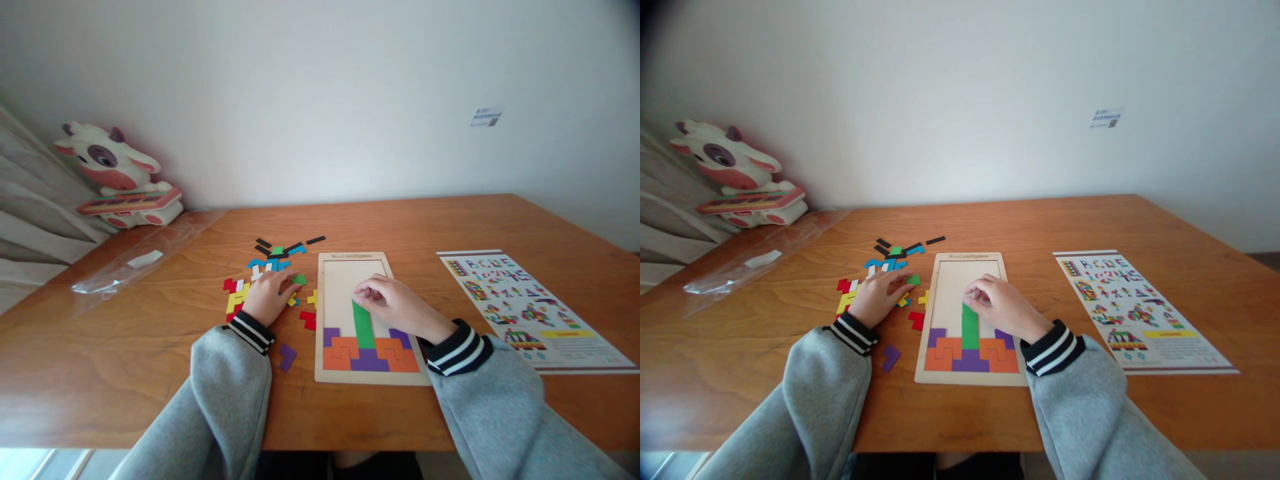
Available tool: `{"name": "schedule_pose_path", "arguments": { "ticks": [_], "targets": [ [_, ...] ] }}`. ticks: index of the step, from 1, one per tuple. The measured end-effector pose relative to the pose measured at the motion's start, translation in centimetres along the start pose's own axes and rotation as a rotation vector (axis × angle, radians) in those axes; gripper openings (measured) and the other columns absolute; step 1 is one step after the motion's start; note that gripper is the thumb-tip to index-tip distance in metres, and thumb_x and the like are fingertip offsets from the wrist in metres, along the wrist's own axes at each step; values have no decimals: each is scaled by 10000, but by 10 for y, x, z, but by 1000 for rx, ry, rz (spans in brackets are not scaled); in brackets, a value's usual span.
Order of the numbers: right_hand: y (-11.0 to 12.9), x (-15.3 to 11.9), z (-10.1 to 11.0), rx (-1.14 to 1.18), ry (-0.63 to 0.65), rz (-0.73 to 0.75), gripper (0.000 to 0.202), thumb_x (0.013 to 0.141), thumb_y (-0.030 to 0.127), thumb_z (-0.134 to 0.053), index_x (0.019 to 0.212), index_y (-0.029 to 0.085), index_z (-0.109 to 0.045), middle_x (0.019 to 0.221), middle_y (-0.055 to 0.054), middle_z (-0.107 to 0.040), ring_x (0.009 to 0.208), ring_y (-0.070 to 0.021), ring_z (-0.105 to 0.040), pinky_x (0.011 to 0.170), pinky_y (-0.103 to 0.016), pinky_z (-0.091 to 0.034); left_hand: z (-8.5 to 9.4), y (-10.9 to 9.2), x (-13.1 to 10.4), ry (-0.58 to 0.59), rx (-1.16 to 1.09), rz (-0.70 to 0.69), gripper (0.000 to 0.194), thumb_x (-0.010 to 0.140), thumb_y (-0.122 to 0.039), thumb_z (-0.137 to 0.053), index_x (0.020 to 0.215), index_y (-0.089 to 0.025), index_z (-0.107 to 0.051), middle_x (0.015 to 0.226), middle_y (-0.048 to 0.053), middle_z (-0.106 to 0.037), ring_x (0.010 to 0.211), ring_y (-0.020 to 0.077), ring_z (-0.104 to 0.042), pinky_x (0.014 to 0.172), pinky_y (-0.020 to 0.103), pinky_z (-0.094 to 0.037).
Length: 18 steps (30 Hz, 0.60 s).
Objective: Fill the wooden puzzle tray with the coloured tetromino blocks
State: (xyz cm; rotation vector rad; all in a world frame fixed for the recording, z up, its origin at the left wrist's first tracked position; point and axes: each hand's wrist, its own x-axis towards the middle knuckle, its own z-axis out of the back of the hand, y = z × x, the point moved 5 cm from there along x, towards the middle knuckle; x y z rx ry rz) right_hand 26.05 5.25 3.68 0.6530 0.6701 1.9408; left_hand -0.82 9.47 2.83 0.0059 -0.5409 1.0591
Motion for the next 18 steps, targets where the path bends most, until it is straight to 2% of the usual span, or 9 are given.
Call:
{"name": "schedule_pose_path", "arguments": {
  "ticks": [7,13,18],
  "targets": [
    [-1,0,-1,-4,0,-5,192,951,344,-598,988,187,-701,971,-67,-687,830,-166,-649,794,-337,-529,1,-3,1,11,-235,66,316,887,-448,-672,1096,-211,-674,928,41,-786,844,222,-749,788,360,-606],
    [-2,1,-1,-12,-9,16,190,954,339,-596,993,184,-698,962,-64,-687,832,-165,-641,793,-333,-523,0,-5,1,41,-171,123,310,849,-396,-723,1106,-226,-684,1106,52,-764,1033,256,-717,957,402,-560],
    [-2,1,-1,-14,-11,8,188,949,347,-598,987,195,-703,966,-63,-690,831,-170,-647,786,-335,-525,-2,-1,1,59,-220,160,345,844,-390,-741,1134,-219,-664,1026,38,-783,990,248,-734,927,406,-571]
  ]
}}
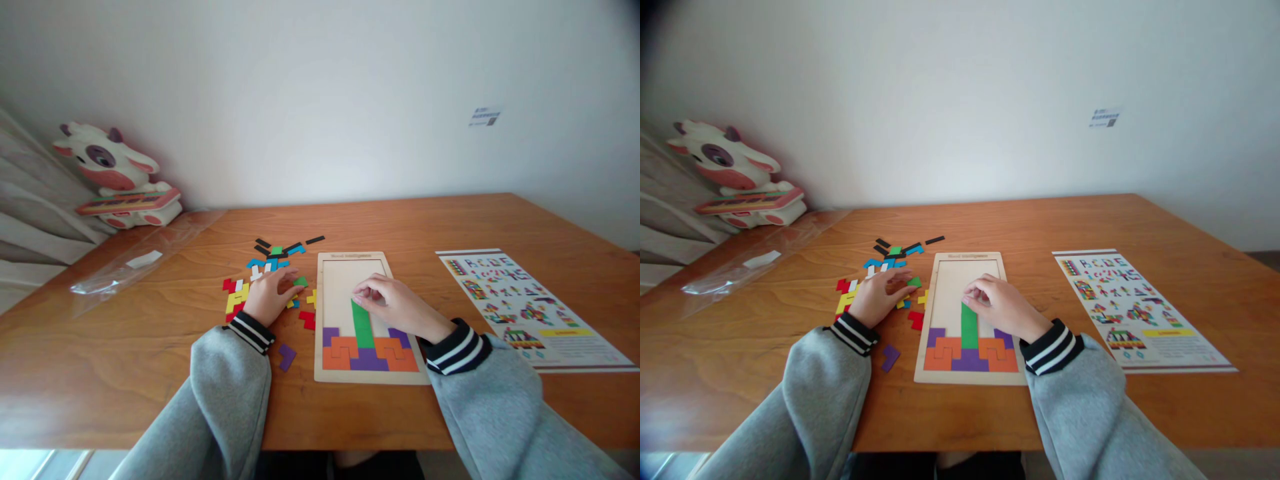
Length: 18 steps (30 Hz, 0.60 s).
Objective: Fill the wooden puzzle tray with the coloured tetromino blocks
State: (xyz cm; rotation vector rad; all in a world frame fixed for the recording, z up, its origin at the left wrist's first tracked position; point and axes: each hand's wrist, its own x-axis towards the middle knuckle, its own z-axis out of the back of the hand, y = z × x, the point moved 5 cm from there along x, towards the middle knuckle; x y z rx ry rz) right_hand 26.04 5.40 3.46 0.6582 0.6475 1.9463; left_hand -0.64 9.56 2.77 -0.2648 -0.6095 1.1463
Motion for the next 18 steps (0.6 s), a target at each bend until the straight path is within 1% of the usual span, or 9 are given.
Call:
{"name": "schedule_pose_path", "arguments": {
  "ticks": [3,6,8,10,12,15,18],
  "targets": [
    [0,-1,1,7,-2,1,191,947,348,-596,989,196,-704,963,-64,-692,832,-170,-648,789,-337,-526,1,-2,-1,-23,3,-33,360,832,-388,-761,1133,-219,-659,1000,26,-783,949,236,-740,907,400,-579],
    [3,-1,2,23,-7,-5,198,943,356,-598,992,198,-705,969,-65,-698,824,-169,-644,780,-336,-526,5,-11,-3,-102,6,-108,342,834,-391,-766,1111,-217,-666,993,22,-779,938,227,-737,887,388,-589],
    [6,-1,3,60,-23,-13,198,940,363,-601,990,201,-704,970,-61,-707,804,-164,-638,759,-329,-523,11,-25,-6,-179,-5,-226,290,857,-383,-748,1084,-218,-673,1009,29,-773,942,215,-732,884,371,-591],
    [11,-1,3,139,-48,-31,209,942,377,-597,1007,205,-697,951,-54,-718,794,-160,-636,738,-318,-522,15,-44,-11,-243,-24,-397,242,876,-350,-736,1068,-216,-673,1011,39,-768,929,198,-730,873,351,-594],
    [16,-1,2,251,-59,-50,234,943,397,-596,1055,210,-679,955,-49,-727,827,-162,-648,748,-313,-527,18,-63,-17,-277,-52,-557,238,876,-304,-743,1081,-213,-663,989,45,-766,910,187,-728,847,335,-599],
    [22,-2,-2,425,-14,-69,300,930,412,-617,1153,210,-633,1038,-55,-728,917,-165,-665,817,-323,-535,17,-85,-26,-276,-105,-706,266,867,-247,-754,1107,-213,-646,969,39,-765,913,175,-729,830,316,-603],
    [28,-3,-6,525,53,-78,347,898,423,-662,1162,201,-628,1061,-58,-721,925,-162,-667,837,-324,-543,14,-98,-32,-241,-175,-780,236,873,-199,-742,1087,-211,-644,1013,41,-758,939,158,-726,830,292,-599]
  ]
}}
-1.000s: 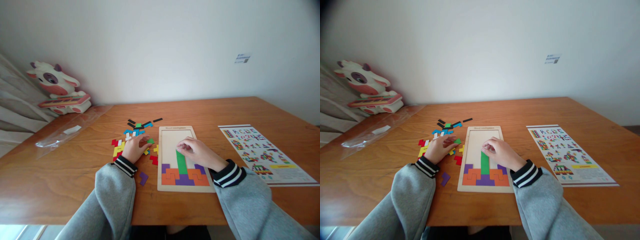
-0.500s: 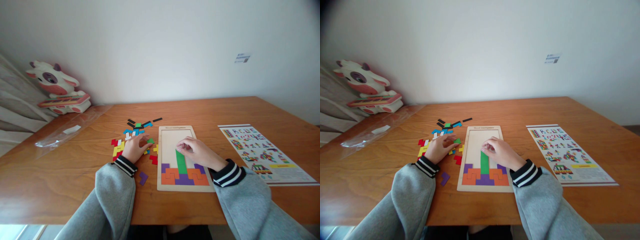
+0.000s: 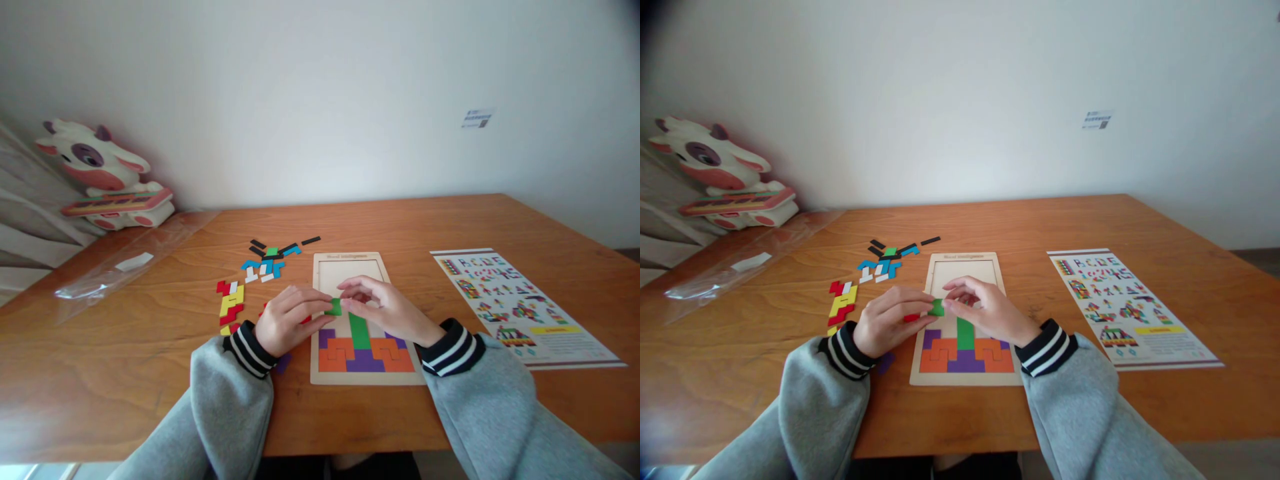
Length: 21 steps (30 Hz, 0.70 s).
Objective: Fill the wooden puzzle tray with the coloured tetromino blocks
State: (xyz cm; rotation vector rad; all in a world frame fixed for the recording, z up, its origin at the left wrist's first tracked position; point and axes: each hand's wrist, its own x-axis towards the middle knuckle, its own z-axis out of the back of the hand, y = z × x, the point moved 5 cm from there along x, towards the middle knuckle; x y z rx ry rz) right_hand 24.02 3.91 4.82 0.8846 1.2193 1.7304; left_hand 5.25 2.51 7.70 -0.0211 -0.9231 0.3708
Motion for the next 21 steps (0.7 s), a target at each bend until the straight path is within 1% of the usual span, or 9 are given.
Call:
{"name": "schedule_pose_path", "arguments": {
  "ticks": [3,5,7,9,11,12,15,18,21],
  "targets": [
    [3,0,-4,10,31,16,307,878,439,-683,1062,193,-674,982,-47,-725,869,-159,-665,804,-316,-548,-5,-5,0,22,-74,-14,221,883,-167,-724,1087,-199,-646,1044,55,-747,964,154,-716,836,284,-597],
    [3,1,-3,-9,13,26,288,879,447,-677,1013,193,-690,929,-41,-730,833,-161,-666,780,-317,-549,-7,-5,0,32,-91,-5,240,887,-164,-717,1113,-190,-642,1056,66,-741,987,160,-707,857,290,-596],
    [0,2,5,-49,-59,23,279,881,449,-669,1002,198,-693,923,-46,-738,829,-171,-676,763,-324,-550,-7,-5,0,29,-62,15,270,881,-184,-727,1135,-193,-637,1097,78,-733,1025,174,-693,893,312,-589],
    [-6,4,17,-102,-172,14,268,881,441,-664,1006,206,-696,947,-55,-747,855,-186,-691,766,-337,-554,-7,-3,0,40,-7,40,281,874,-211,-737,1137,-198,-638,1138,85,-724,1057,193,-676,926,343,-577],
    [-13,5,30,-148,-277,9,244,879,418,-660,1001,210,-703,967,-62,-755,881,-198,-704,790,-351,-559,-9,-2,-1,81,38,56,245,885,-228,-723,1116,-200,-647,1149,83,-722,1058,203,-667,938,363,-567],
    [-16,5,35,-168,-306,6,229,878,401,-658,992,210,-708,971,-64,-759,886,-202,-710,799,-355,-560,-11,-2,-1,110,49,61,219,895,-229,-708,1104,-199,-652,1147,81,-723,1052,204,-665,934,365,-565],
    [-25,6,39,-238,-308,-6,190,883,357,-652,976,209,-727,960,-65,-773,878,-206,-722,790,-351,-565,-16,-2,-3,184,46,67,149,923,-223,-659,1070,-199,-663,1128,74,-725,1019,200,-663,911,359,-562],
    [-30,8,35,-356,-289,2,167,900,329,-646,973,213,-741,929,-61,-773,832,-200,-721,776,-348,-568,-19,-1,-4,225,19,79,111,940,-211,-617,1037,-202,-670,1091,71,-728,989,191,-666,895,346,-560],
    [-32,9,31,-500,-275,52,161,915,305,-636,976,208,-749,971,-79,-745,815,-197,-700,785,-363,-566,-21,-1,-4,254,-6,92,111,950,-208,-595,1029,-206,-672,1057,67,-733,971,188,-672,882,339,-561]
  ]
}}
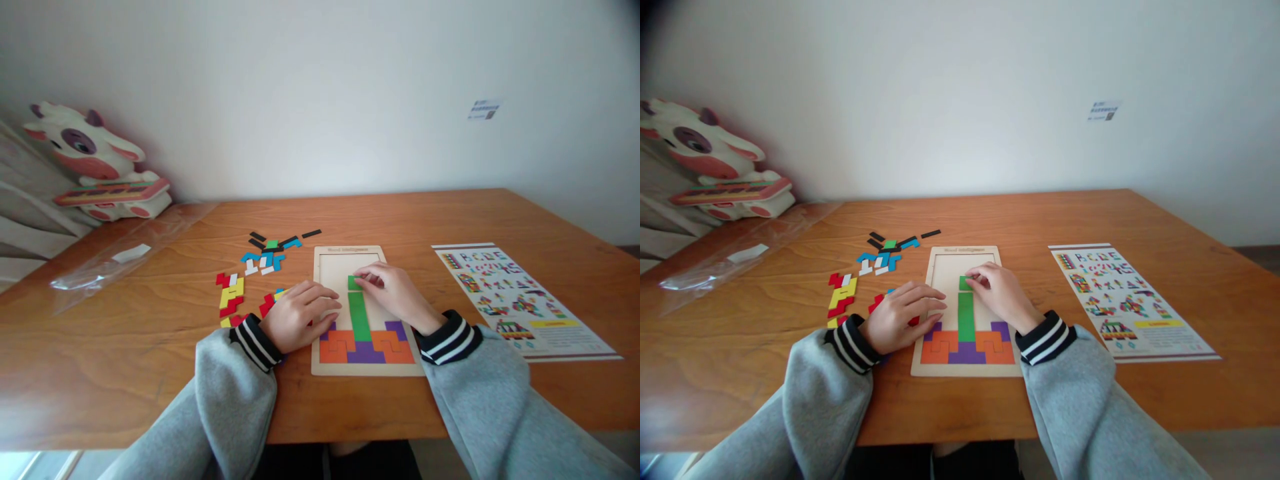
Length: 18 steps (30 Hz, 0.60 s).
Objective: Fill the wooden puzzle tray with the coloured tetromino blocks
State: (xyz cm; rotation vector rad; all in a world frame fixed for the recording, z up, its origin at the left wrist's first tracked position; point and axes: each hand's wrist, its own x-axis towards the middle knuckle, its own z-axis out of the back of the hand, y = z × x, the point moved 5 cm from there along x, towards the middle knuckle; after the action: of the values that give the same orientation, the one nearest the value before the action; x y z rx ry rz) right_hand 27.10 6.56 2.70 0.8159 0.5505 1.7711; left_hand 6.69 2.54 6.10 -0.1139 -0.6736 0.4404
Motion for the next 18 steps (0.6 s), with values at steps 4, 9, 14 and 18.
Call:
{"name": "schedule_pose_path", "arguments": {
  "ticks": [4,9,14,18],
  "targets": [
    [2,-1,-2,-70,31,83,190,950,283,-585,987,209,-755,1030,-92,-694,893,-209,-676,804,-370,-563,-1,0,0,25,-12,3,119,956,-210,-579,1025,-205,-676,1044,70,-738,959,191,-677,873,344,-567],
    [8,-2,-1,-69,60,137,196,964,267,-569,1027,231,-751,1027,-82,-689,929,-214,-663,853,-387,-549,-2,1,0,51,-17,25,130,962,-218,-563,1009,-214,-684,1040,74,-736,958,190,-679,872,340,-569],
    [11,-2,-3,-86,66,157,185,960,223,-579,1015,216,-755,1000,-83,-690,945,-222,-651,876,-394,-533,-4,2,-1,60,-18,17,111,954,-199,-577,990,-206,-681,1054,71,-731,961,191,-673,871,335,-563],
    [10,-2,-3,-90,69,158,183,960,211,-579,1017,211,-752,1004,-79,-689,947,-214,-652,881,-386,-527,-3,3,-2,63,-19,29,114,957,-202,-573,988,-206,-683,1053,71,-730,957,192,-671,868,335,-560]
  ]
}}
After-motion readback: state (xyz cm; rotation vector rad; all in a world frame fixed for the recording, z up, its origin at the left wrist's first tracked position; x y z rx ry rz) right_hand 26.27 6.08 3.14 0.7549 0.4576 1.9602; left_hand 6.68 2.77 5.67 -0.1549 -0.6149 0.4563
